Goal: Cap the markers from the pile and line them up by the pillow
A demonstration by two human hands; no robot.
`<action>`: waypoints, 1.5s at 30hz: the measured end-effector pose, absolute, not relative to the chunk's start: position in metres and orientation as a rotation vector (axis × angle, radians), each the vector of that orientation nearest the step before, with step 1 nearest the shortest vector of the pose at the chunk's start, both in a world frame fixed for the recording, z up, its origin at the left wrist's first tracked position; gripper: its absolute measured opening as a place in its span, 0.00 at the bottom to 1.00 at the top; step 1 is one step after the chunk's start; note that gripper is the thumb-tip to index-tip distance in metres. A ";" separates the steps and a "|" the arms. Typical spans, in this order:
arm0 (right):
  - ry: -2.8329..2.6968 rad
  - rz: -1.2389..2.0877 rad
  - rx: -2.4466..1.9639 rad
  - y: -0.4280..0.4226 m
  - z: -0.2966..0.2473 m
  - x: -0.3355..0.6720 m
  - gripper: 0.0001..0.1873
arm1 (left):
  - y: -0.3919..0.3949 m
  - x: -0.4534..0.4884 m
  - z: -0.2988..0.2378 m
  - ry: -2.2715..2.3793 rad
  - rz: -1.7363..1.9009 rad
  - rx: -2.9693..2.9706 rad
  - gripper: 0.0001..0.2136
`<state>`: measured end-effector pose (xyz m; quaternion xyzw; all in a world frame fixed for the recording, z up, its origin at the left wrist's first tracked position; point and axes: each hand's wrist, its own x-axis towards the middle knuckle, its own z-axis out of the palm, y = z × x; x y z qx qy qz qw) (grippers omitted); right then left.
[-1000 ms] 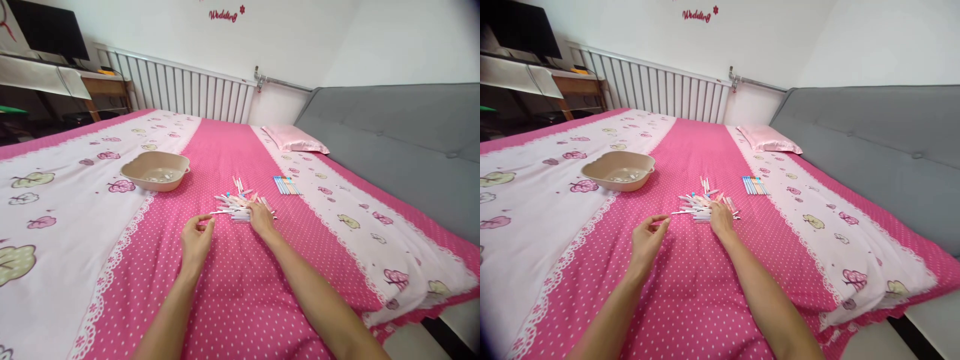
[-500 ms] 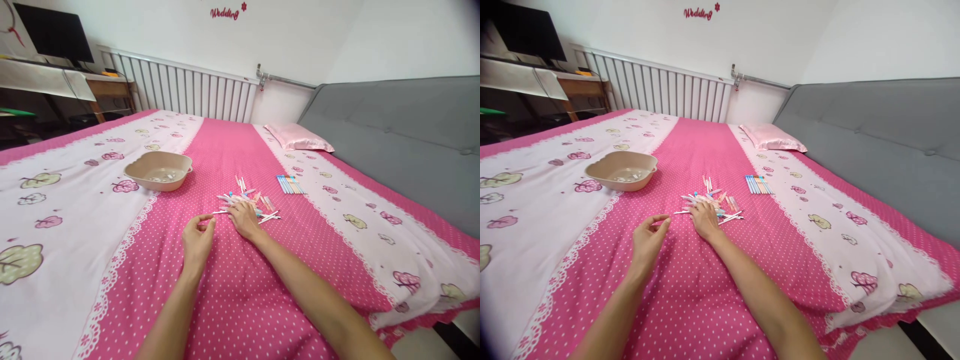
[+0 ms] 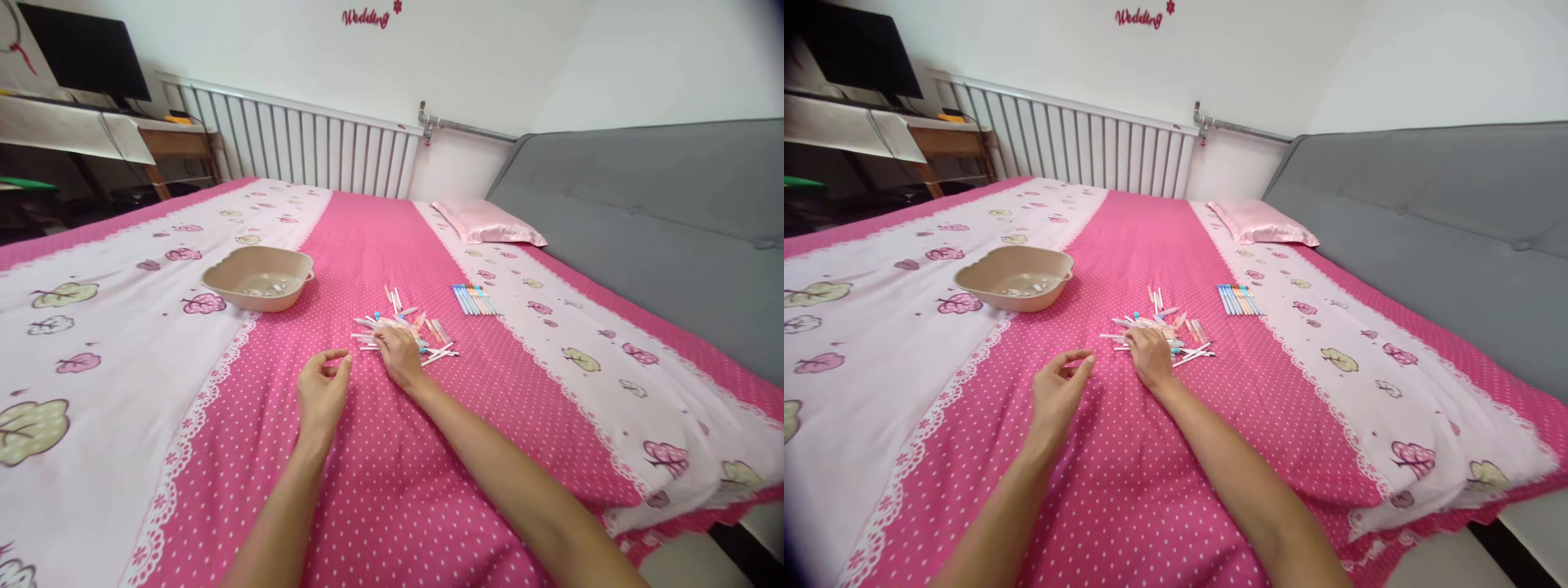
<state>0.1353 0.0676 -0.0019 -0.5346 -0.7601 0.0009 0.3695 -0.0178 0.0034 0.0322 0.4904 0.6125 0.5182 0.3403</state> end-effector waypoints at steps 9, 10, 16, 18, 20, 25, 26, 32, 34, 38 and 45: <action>-1.305 0.177 -1.815 0.078 0.023 0.183 0.14 | 0.003 -0.017 0.034 1.601 1.342 1.248 0.22; -1.261 0.192 -1.855 0.079 0.022 0.191 0.15 | 0.003 -0.017 0.035 1.601 1.340 1.247 0.22; -1.141 0.278 -1.983 0.084 0.009 0.224 0.16 | 0.003 -0.016 0.032 1.603 1.331 1.275 0.22; -1.143 0.301 -2.009 0.084 0.005 0.229 0.16 | 0.004 -0.017 0.030 1.608 1.331 1.285 0.21; -1.179 0.329 -2.021 0.082 0.001 0.231 0.16 | 0.005 -0.017 0.029 1.607 1.331 1.295 0.21; -1.374 0.500 -2.021 0.077 -0.003 0.228 0.11 | 0.005 -0.016 0.029 1.609 1.323 1.295 0.20; -1.411 0.527 -2.027 0.076 -0.003 0.227 0.11 | 0.005 -0.016 0.030 1.611 1.321 1.294 0.19; -1.556 0.520 -2.118 0.069 0.011 0.220 0.12 | 0.004 -0.016 0.031 1.614 1.314 1.297 0.18; -1.573 0.492 -2.154 0.066 0.016 0.216 0.12 | 0.004 -0.016 0.031 1.623 1.314 1.300 0.18; -1.600 0.450 -2.226 0.060 0.023 0.206 0.10 | 0.004 -0.017 0.030 1.625 1.308 1.300 0.18; -1.696 0.469 -2.251 0.055 0.025 0.193 0.11 | 0.005 -0.017 0.029 1.624 1.306 1.293 0.18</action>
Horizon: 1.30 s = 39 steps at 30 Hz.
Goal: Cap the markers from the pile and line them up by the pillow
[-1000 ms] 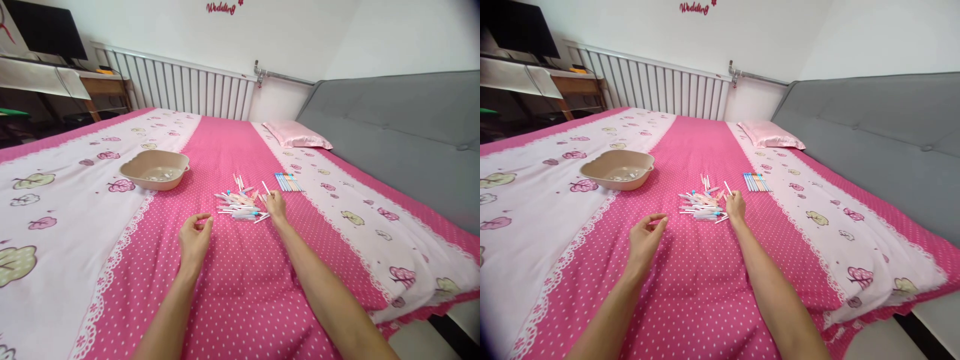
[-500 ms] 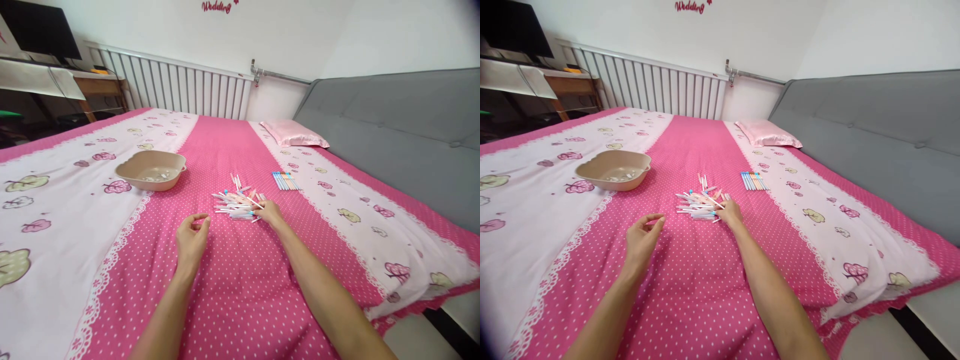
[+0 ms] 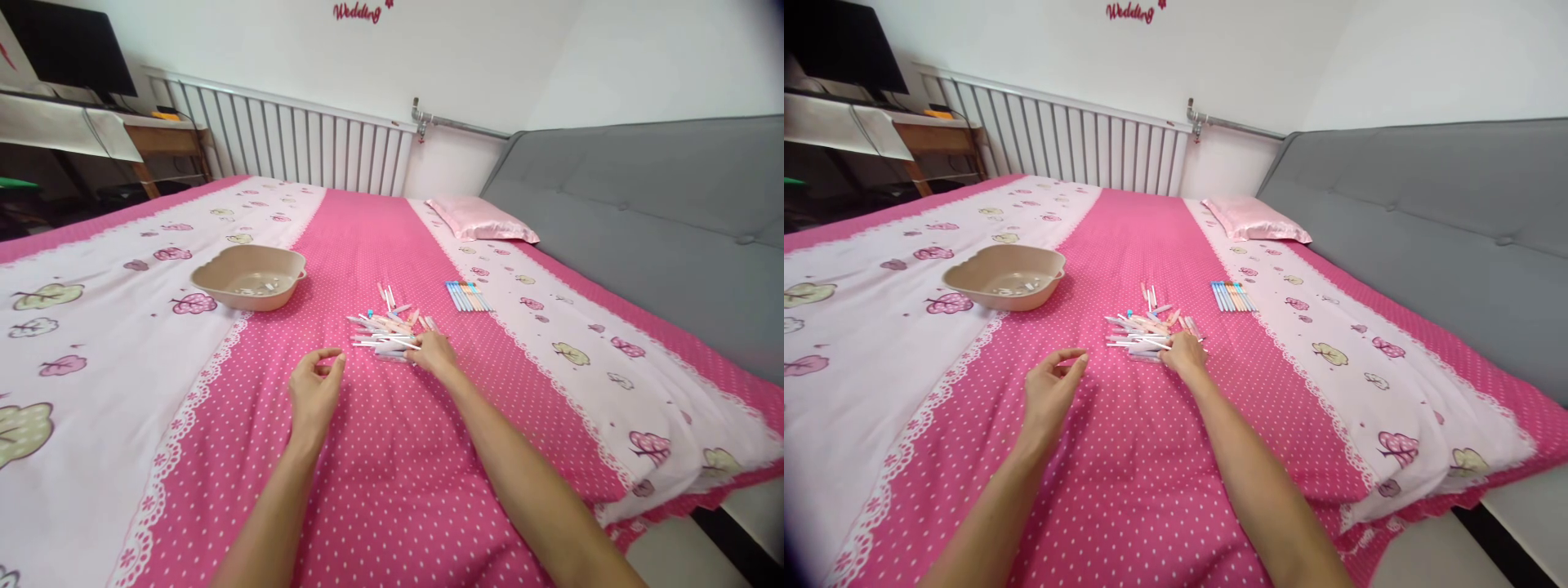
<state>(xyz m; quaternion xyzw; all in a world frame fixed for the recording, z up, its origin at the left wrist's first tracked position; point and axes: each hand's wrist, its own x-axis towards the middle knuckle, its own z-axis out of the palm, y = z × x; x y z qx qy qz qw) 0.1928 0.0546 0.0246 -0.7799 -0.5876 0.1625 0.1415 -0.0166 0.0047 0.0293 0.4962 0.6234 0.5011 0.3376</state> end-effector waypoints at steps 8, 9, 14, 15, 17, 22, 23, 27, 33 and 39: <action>-1.787 0.608 -2.147 0.059 0.019 0.196 0.10 | 0.004 -0.016 0.031 1.626 1.305 1.297 0.18; -1.781 0.620 -2.133 0.059 0.017 0.197 0.09 | 0.004 -0.016 0.031 1.623 1.307 1.300 0.18; -1.738 0.706 -2.016 0.061 0.013 0.202 0.08 | 0.005 -0.017 0.029 1.621 1.309 1.302 0.19; -1.729 0.727 -1.984 0.062 0.013 0.204 0.09 | 0.005 -0.017 0.029 1.622 1.304 1.304 0.19; -1.711 0.783 -1.910 0.061 0.016 0.206 0.11 | 0.005 -0.017 0.028 1.616 1.289 1.314 0.19; -1.667 1.030 -1.640 0.050 0.033 0.194 0.23 | 0.005 -0.014 0.025 1.568 1.215 1.358 0.23; -1.640 1.149 -1.533 0.047 0.037 0.188 0.25 | 0.005 -0.013 0.024 1.543 1.201 1.366 0.24; -1.551 1.452 -1.267 0.033 0.043 0.162 0.24 | 0.005 -0.008 0.026 1.379 1.213 1.364 0.26; -1.479 1.554 -1.174 0.026 0.037 0.141 0.21 | 0.006 -0.008 0.032 1.287 1.308 1.308 0.21; -1.130 1.525 -1.076 0.034 0.032 0.143 0.18 | 0.007 -0.011 0.026 1.336 1.317 1.394 0.16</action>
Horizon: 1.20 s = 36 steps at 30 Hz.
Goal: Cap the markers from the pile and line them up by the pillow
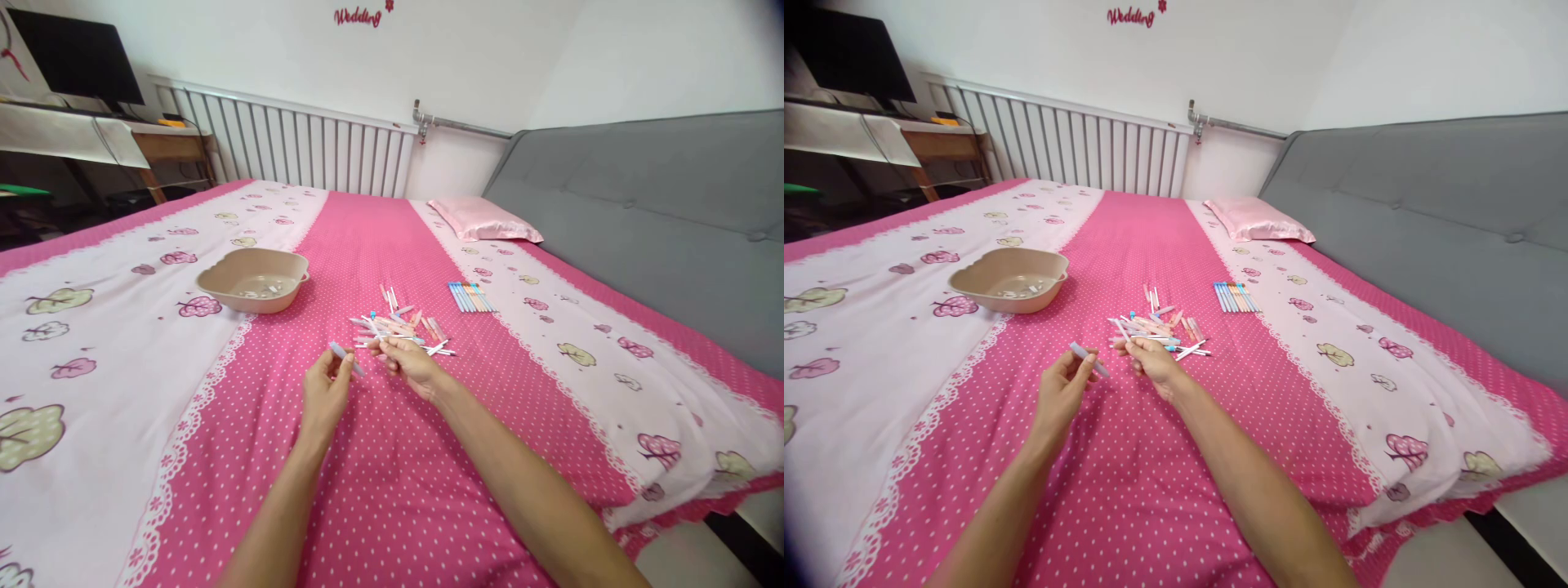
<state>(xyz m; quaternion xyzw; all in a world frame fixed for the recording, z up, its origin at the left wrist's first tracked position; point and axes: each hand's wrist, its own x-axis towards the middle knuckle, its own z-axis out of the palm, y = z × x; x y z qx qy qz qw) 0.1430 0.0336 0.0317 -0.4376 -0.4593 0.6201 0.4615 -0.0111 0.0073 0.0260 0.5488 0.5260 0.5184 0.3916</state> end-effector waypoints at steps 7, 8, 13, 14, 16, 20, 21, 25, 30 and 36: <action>-0.986 1.487 -0.872 0.036 0.039 0.146 0.17 | 0.004 -0.009 0.026 1.279 1.198 1.646 0.16; -0.993 1.467 -0.863 0.036 0.042 0.147 0.17 | 0.003 -0.008 0.027 1.273 1.172 1.676 0.16; -1.007 1.329 -0.806 0.033 0.051 0.150 0.17 | -0.003 -0.005 0.032 1.242 1.058 1.817 0.14; -1.005 1.314 -0.800 0.032 0.053 0.150 0.19 | -0.003 -0.005 0.033 1.233 1.041 1.845 0.14; -1.024 1.270 -0.805 0.030 0.055 0.150 0.22 | -0.004 -0.004 0.034 1.217 1.017 1.886 0.13; -1.145 1.069 -0.842 0.026 0.059 0.148 0.37 | -0.005 -0.003 0.034 1.197 0.990 1.918 0.13; -1.168 1.023 -0.840 0.026 0.060 0.148 0.40 | -0.005 -0.003 0.033 1.201 0.977 1.935 0.13; -1.213 0.929 -0.825 0.023 0.062 0.149 0.43 | -0.005 -0.002 0.032 1.216 0.932 2.003 0.14; -1.255 0.908 -0.813 0.021 0.063 0.149 0.41 | -0.005 -0.003 0.033 1.213 0.915 2.013 0.14; -1.315 0.900 -0.808 0.021 0.060 0.148 0.40 | -0.006 -0.002 0.035 1.218 0.892 1.993 0.14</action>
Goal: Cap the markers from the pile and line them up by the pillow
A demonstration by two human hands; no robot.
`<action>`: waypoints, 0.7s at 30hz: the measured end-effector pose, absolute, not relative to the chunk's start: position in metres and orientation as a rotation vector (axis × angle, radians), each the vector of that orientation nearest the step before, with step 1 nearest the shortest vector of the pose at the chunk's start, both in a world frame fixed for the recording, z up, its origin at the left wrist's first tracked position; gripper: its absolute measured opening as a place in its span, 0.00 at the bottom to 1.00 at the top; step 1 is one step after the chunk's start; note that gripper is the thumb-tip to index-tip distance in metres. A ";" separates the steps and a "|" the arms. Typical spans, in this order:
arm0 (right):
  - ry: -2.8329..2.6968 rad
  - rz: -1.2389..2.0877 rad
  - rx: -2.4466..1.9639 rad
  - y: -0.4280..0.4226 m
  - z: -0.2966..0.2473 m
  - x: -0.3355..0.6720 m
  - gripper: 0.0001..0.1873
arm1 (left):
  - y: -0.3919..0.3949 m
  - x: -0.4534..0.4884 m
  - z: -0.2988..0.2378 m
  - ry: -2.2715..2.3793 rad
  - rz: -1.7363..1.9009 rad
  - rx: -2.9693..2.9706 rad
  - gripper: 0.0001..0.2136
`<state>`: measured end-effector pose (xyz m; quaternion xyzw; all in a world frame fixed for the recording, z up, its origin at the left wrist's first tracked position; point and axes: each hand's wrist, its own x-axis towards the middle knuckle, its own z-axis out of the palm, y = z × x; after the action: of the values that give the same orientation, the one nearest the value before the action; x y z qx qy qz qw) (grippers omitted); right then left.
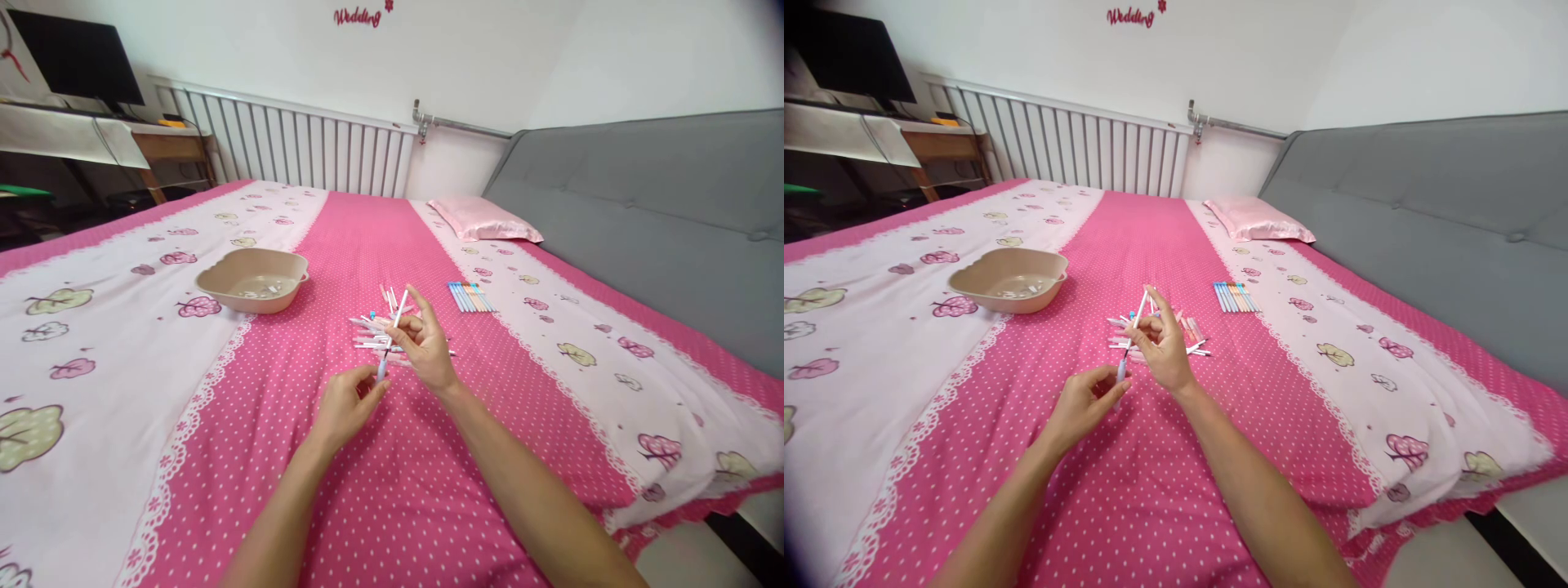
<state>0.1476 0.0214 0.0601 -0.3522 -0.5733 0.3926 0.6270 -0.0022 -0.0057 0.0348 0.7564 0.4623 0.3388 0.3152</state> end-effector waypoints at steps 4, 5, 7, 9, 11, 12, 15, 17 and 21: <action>-1.362 0.890 -0.809 0.021 0.059 0.147 0.39 | -0.006 -0.002 0.035 1.196 0.938 1.975 0.12; -1.378 0.889 -0.810 0.020 0.059 0.147 0.38 | -0.006 -0.002 0.035 1.192 0.947 1.974 0.12; -1.414 0.890 -0.808 0.019 0.058 0.146 0.37 | -0.006 -0.002 0.035 1.195 0.943 1.977 0.12; -1.441 0.884 -0.810 0.019 0.058 0.146 0.35 | -0.006 -0.003 0.035 1.208 0.924 1.984 0.12; -1.454 0.871 -0.824 0.019 0.057 0.145 0.33 | -0.006 -0.003 0.035 1.221 0.909 1.990 0.12; -1.457 0.865 -0.833 0.019 0.057 0.145 0.33 | -0.006 -0.003 0.035 1.221 0.906 1.995 0.12; -1.458 0.853 -0.844 0.019 0.057 0.145 0.32 | -0.006 -0.003 0.035 1.224 0.908 2.003 0.13; -1.459 0.844 -0.842 0.019 0.057 0.145 0.32 | -0.007 -0.003 0.036 1.229 0.908 2.005 0.13; -1.474 0.829 -0.841 0.017 0.058 0.144 0.31 | -0.007 -0.004 0.037 1.232 0.911 1.995 0.12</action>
<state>0.1440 0.0174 0.0584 -0.3608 -0.6323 0.3556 0.5862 -0.0036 -0.0067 0.0371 0.7546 0.4659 0.3445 0.3081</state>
